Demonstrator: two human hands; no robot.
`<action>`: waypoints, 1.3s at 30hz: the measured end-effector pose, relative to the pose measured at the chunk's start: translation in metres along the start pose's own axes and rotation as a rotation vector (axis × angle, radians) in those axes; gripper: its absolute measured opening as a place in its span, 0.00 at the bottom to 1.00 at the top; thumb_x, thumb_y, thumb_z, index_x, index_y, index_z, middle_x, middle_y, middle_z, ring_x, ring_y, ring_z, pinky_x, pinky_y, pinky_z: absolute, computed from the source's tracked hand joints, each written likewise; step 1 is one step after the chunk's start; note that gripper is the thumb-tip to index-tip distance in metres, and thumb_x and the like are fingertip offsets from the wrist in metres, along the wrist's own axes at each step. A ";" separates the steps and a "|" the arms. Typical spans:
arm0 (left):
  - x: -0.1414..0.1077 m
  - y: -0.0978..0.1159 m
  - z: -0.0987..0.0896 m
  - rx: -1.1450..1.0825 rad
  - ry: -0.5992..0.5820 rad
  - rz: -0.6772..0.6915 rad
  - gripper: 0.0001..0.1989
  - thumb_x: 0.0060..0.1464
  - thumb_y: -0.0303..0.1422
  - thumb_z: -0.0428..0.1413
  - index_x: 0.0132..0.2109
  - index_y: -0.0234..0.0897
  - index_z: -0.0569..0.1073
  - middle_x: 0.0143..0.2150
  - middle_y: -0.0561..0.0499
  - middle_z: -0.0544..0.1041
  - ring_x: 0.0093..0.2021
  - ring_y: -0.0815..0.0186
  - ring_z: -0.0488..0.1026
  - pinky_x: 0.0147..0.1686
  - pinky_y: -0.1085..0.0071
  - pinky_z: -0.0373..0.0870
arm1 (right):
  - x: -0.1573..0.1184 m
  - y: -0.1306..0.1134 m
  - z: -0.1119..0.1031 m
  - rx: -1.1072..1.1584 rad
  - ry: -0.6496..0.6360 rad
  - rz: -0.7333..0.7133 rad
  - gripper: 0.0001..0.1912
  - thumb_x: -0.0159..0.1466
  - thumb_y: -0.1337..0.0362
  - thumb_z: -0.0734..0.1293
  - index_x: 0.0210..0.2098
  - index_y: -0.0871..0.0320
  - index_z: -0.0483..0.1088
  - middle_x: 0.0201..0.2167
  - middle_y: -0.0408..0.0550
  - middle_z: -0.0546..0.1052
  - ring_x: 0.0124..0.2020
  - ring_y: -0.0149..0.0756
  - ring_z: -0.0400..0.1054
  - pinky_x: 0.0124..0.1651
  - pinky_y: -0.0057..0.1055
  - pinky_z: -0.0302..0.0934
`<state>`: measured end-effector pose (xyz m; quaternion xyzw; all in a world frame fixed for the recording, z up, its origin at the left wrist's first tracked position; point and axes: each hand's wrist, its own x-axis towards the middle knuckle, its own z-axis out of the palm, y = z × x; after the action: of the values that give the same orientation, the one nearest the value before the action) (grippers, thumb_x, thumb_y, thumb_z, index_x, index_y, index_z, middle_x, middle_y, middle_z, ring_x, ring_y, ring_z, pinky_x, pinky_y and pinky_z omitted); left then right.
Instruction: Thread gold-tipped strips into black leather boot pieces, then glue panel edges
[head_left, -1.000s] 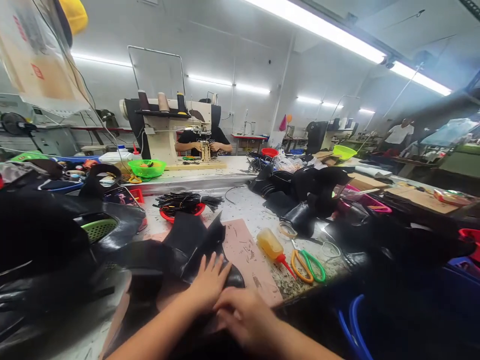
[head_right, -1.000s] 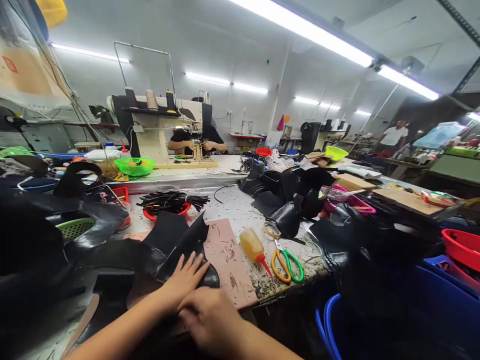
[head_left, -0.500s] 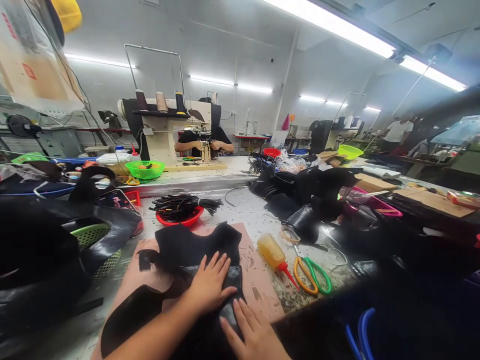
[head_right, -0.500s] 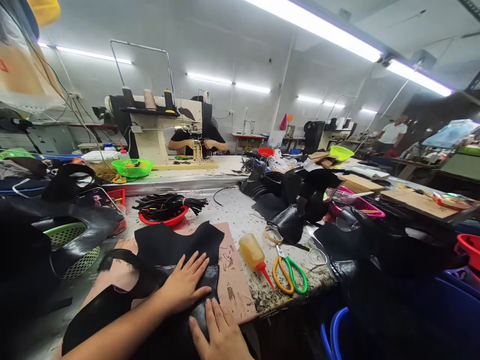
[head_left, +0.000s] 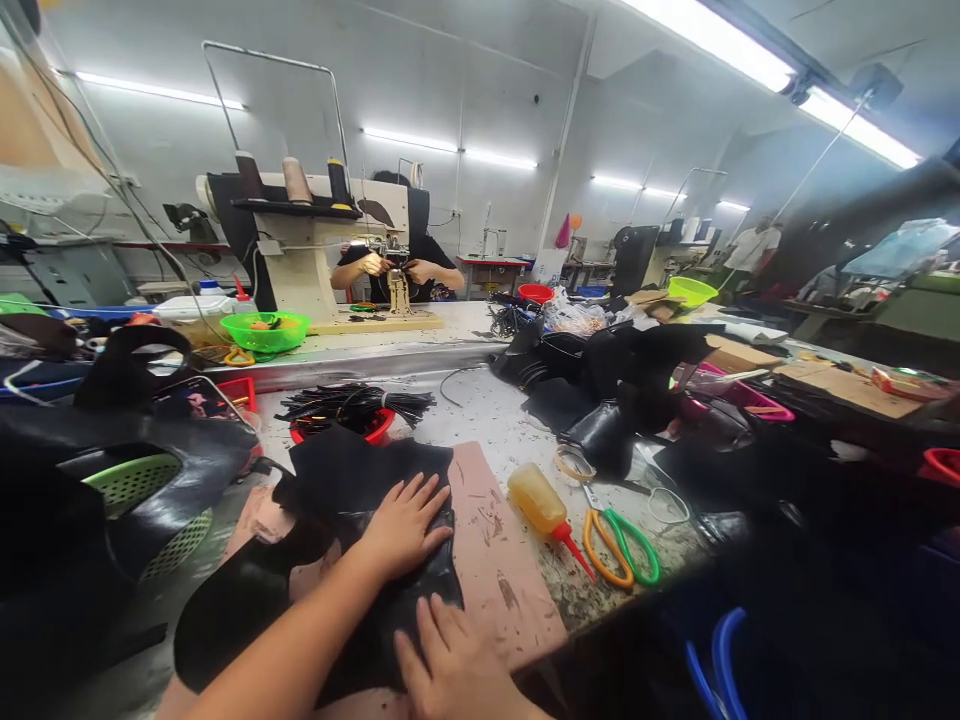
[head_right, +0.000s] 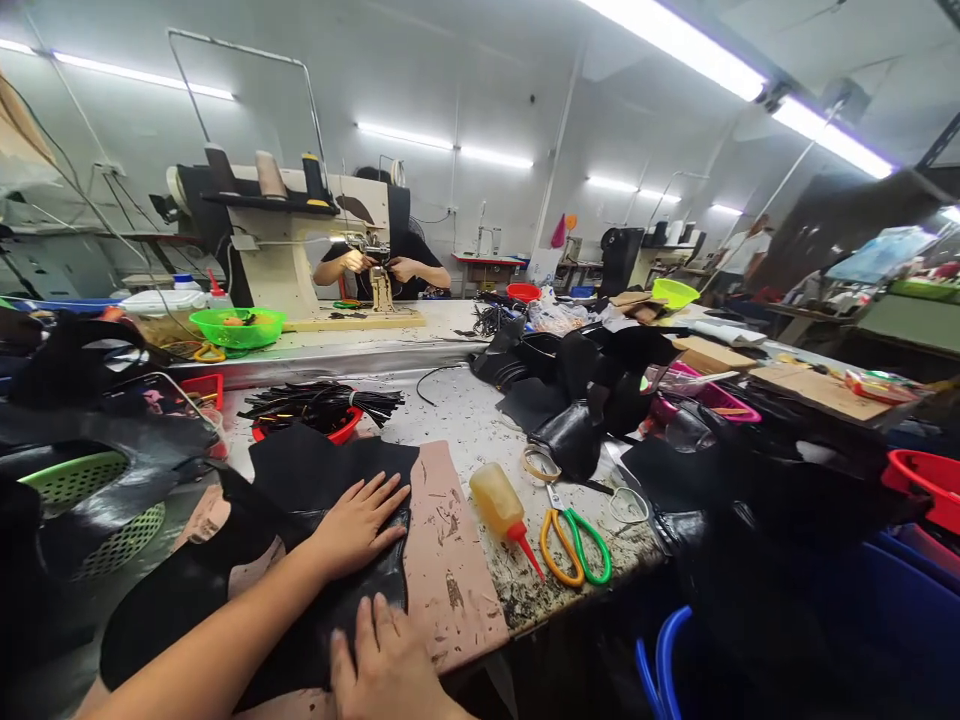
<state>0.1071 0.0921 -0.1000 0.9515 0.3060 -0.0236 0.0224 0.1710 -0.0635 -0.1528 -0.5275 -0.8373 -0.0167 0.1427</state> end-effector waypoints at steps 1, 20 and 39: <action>0.000 -0.001 0.003 -0.014 0.007 0.001 0.29 0.57 0.47 0.45 0.62 0.40 0.57 0.65 0.45 0.54 0.64 0.51 0.49 0.59 0.51 0.49 | -0.001 0.004 -0.008 0.068 -0.045 -0.039 0.21 0.58 0.58 0.63 0.49 0.61 0.69 0.48 0.65 0.72 0.47 0.58 0.68 0.43 0.46 0.66; 0.001 -0.002 0.012 -0.053 -0.011 0.041 0.31 0.57 0.48 0.44 0.62 0.35 0.57 0.64 0.41 0.52 0.64 0.54 0.50 0.59 0.55 0.51 | -0.014 0.214 -0.107 0.715 0.129 1.016 0.24 0.55 0.48 0.61 0.38 0.64 0.69 0.31 0.54 0.76 0.34 0.43 0.72 0.31 0.32 0.66; 0.001 -0.003 0.027 0.006 0.160 0.028 0.24 0.59 0.41 0.44 0.59 0.35 0.62 0.62 0.41 0.58 0.62 0.54 0.55 0.57 0.57 0.55 | 0.058 0.202 -0.027 1.229 1.114 1.032 0.23 0.38 0.55 0.74 0.29 0.63 0.71 0.23 0.43 0.74 0.20 0.28 0.67 0.20 0.23 0.62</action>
<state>0.1053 0.0934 -0.1274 0.9545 0.2935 0.0518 -0.0045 0.3326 0.0718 -0.1370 -0.5796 -0.1792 0.2403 0.7578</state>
